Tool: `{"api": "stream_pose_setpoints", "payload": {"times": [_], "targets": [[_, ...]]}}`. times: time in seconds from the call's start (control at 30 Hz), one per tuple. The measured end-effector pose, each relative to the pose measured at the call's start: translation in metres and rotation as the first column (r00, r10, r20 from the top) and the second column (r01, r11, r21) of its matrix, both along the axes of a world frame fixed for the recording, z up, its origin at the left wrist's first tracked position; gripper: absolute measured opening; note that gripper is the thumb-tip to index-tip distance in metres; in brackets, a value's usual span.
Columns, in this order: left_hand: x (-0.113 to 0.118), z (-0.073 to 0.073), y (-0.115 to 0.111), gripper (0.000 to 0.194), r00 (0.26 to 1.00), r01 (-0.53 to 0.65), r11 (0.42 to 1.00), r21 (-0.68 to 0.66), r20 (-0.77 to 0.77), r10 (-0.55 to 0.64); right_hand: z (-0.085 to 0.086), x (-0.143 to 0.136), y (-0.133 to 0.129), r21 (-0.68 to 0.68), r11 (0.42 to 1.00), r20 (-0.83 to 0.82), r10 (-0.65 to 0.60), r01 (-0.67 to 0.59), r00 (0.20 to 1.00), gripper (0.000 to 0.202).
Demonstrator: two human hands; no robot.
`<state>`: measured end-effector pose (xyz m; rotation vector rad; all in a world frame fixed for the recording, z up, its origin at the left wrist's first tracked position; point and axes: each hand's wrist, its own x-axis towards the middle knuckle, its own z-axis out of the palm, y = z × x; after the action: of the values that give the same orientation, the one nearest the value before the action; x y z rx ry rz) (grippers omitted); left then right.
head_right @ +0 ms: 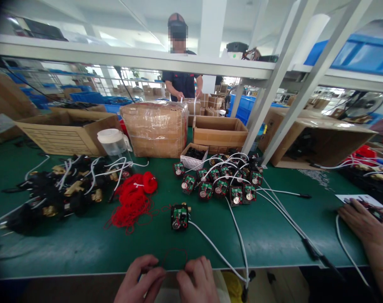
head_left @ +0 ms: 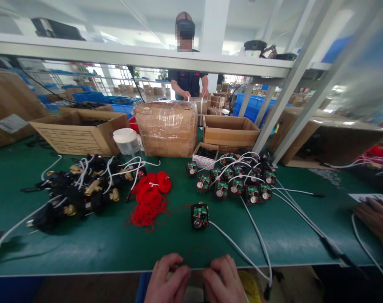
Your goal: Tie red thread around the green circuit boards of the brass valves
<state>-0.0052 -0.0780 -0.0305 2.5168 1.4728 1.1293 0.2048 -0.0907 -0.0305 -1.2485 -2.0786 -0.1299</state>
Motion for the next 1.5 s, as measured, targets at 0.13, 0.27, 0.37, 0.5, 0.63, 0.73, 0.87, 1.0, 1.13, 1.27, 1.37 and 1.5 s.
{"api": "stream_pose_setpoints", "payload": {"times": [0.13,0.27,0.37,0.5,0.63,0.73,0.87,1.0,1.13,1.27,1.37,1.5], "targets": [[0.001,0.003,0.001,0.016,1.0,-0.01,1.0,0.028,0.002,0.01,-0.001,0.001,-0.003,-0.005,1.0,-0.073,-0.003,0.002,0.997,0.019],[0.001,0.007,0.001,0.017,0.998,-0.056,0.997,0.055,0.021,0.055,-0.005,0.004,-0.005,-0.016,1.0,-0.063,-0.005,0.004,0.998,0.02],[0.001,0.007,0.001,0.019,0.997,-0.07,0.996,0.058,-0.002,0.071,-0.008,0.005,-0.003,0.01,1.0,-0.092,-0.017,0.018,0.996,0.02],[0.003,0.008,0.001,0.02,0.997,-0.062,0.997,0.056,-0.043,0.064,-0.013,0.003,-0.001,0.05,0.995,-0.14,-0.079,0.087,0.987,0.027],[0.002,0.01,0.001,0.016,0.997,-0.031,0.999,0.038,-0.066,0.033,-0.016,0.002,-0.004,-0.014,0.983,-0.197,-0.182,0.183,0.963,0.026],[0.0,0.01,0.001,0.014,0.997,-0.015,0.999,0.051,-0.072,0.019,-0.017,0.001,-0.005,-0.024,0.981,-0.205,-0.193,0.192,0.96,0.026],[-0.002,0.007,-0.001,0.014,0.999,-0.029,0.998,0.054,-0.04,0.031,-0.017,0.004,-0.003,-0.011,0.981,-0.192,-0.192,0.193,0.962,0.026],[0.0,0.004,-0.002,0.016,0.996,-0.086,0.995,0.06,-0.005,0.086,-0.016,0.006,0.0,0.015,0.991,-0.159,-0.13,0.134,0.979,0.027],[0.0,0.002,-0.001,0.02,0.995,-0.094,0.992,0.078,-0.026,0.096,-0.016,0.002,-0.002,-0.037,0.984,-0.188,-0.179,0.175,0.966,0.024],[-0.002,0.0,-0.001,0.018,0.995,-0.085,0.992,0.094,-0.035,0.089,-0.017,0.0,-0.004,-0.036,0.982,-0.179,-0.187,0.184,0.966,0.022],[-0.002,-0.001,-0.001,0.018,0.996,-0.086,0.992,0.089,-0.029,0.089,-0.019,0.005,-0.003,0.001,0.988,-0.151,-0.152,0.154,0.977,0.023],[-0.002,-0.001,0.001,0.018,0.996,-0.074,0.994,0.085,-0.032,0.077,-0.02,0.012,0.0,0.094,0.995,-0.094,-0.036,0.045,0.995,0.027]]}}
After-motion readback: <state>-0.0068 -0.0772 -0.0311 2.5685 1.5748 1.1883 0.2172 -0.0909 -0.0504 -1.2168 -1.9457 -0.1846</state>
